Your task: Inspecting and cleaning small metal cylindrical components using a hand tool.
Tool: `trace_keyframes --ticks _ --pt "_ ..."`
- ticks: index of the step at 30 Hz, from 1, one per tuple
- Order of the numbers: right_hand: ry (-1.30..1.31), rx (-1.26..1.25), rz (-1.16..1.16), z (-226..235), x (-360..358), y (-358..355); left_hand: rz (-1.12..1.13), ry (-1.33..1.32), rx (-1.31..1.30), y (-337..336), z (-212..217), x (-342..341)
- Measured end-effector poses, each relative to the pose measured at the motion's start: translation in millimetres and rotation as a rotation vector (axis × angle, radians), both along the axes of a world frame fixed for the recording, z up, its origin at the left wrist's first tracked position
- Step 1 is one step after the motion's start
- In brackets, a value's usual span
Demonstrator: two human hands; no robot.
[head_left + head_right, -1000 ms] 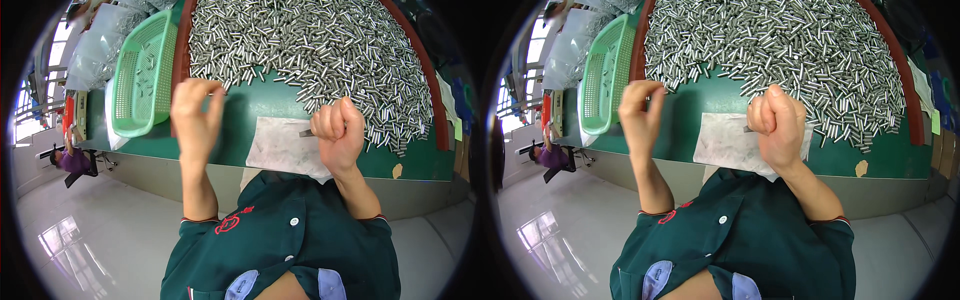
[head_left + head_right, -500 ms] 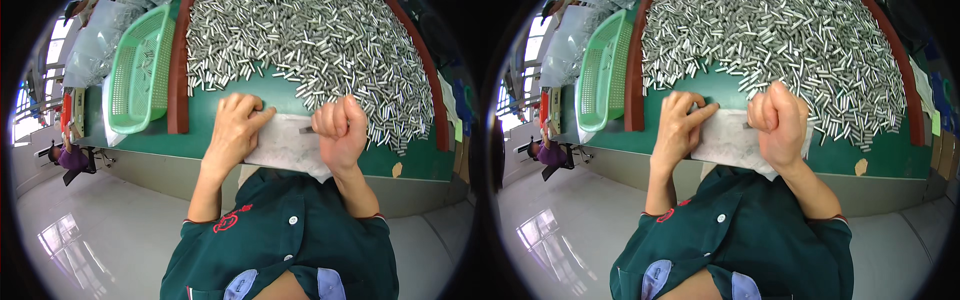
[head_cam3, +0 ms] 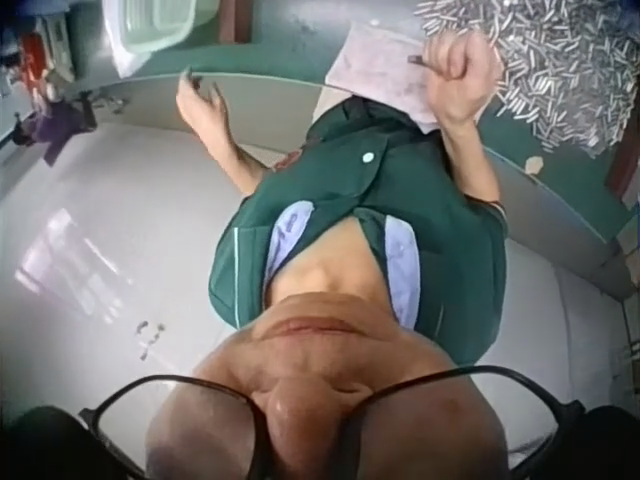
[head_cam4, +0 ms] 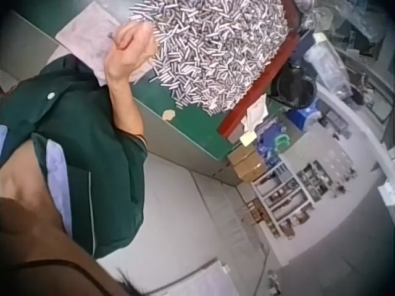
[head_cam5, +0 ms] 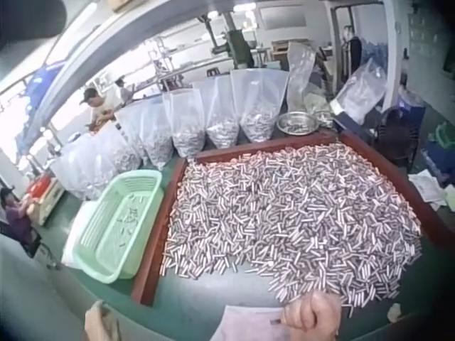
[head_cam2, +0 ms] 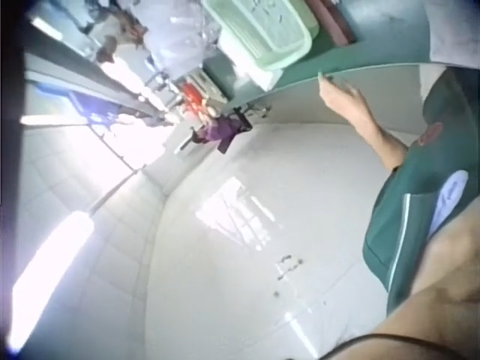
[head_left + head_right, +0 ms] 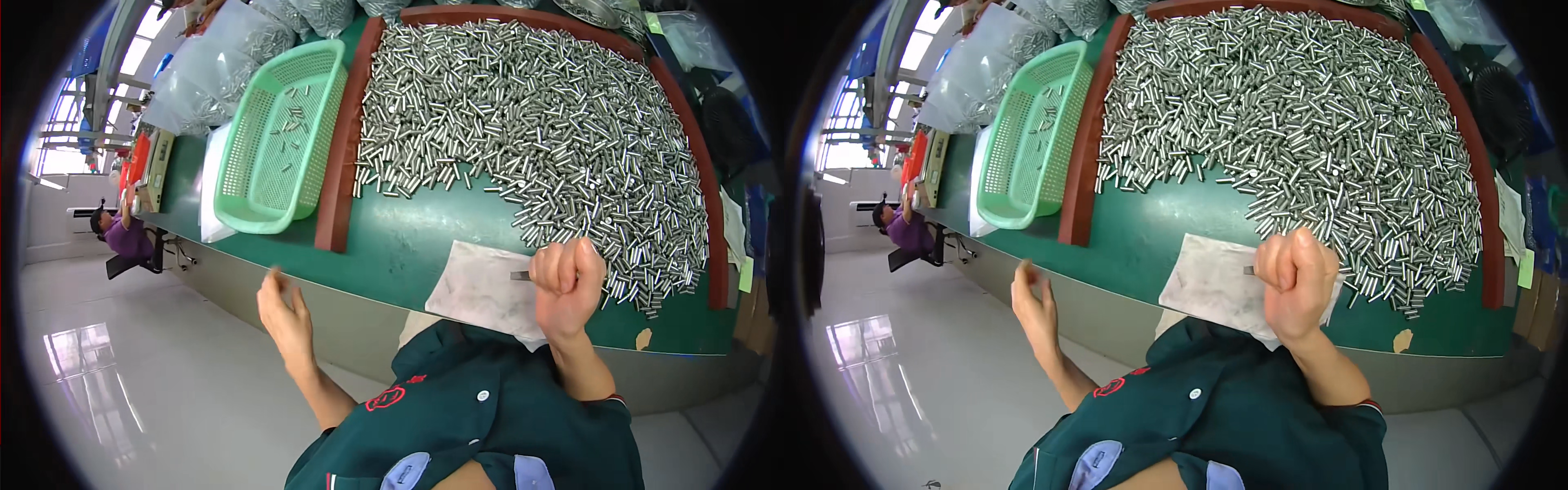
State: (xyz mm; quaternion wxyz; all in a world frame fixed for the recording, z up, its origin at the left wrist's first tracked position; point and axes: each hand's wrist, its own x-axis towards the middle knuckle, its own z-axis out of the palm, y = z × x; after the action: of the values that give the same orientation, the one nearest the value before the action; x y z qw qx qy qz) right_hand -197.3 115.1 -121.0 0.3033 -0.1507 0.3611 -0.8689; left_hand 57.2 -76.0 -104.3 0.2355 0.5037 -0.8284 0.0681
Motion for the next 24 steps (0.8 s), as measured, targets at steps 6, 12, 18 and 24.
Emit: trace_keyframes --ticks 6,12,18,24 --pt "0.041 0.006 0.011 1.9 -0.1 -0.6 -0.044 0.155 0.36 27.7 24.8 -31.8" --pt "0.044 -0.007 0.009 -1.4 -1.6 0.9 -0.716 0.209 0.168 13.2 3.8 -130.4" --pt "0.018 -0.019 -0.001 -3.1 -3.5 1.8 -0.846 0.156 0.151 -7.2 -15.8 -195.3" --pt "0.012 -0.021 0.002 -3.3 -3.2 2.6 -0.842 0.115 0.227 4.2 -26.7 -187.2"
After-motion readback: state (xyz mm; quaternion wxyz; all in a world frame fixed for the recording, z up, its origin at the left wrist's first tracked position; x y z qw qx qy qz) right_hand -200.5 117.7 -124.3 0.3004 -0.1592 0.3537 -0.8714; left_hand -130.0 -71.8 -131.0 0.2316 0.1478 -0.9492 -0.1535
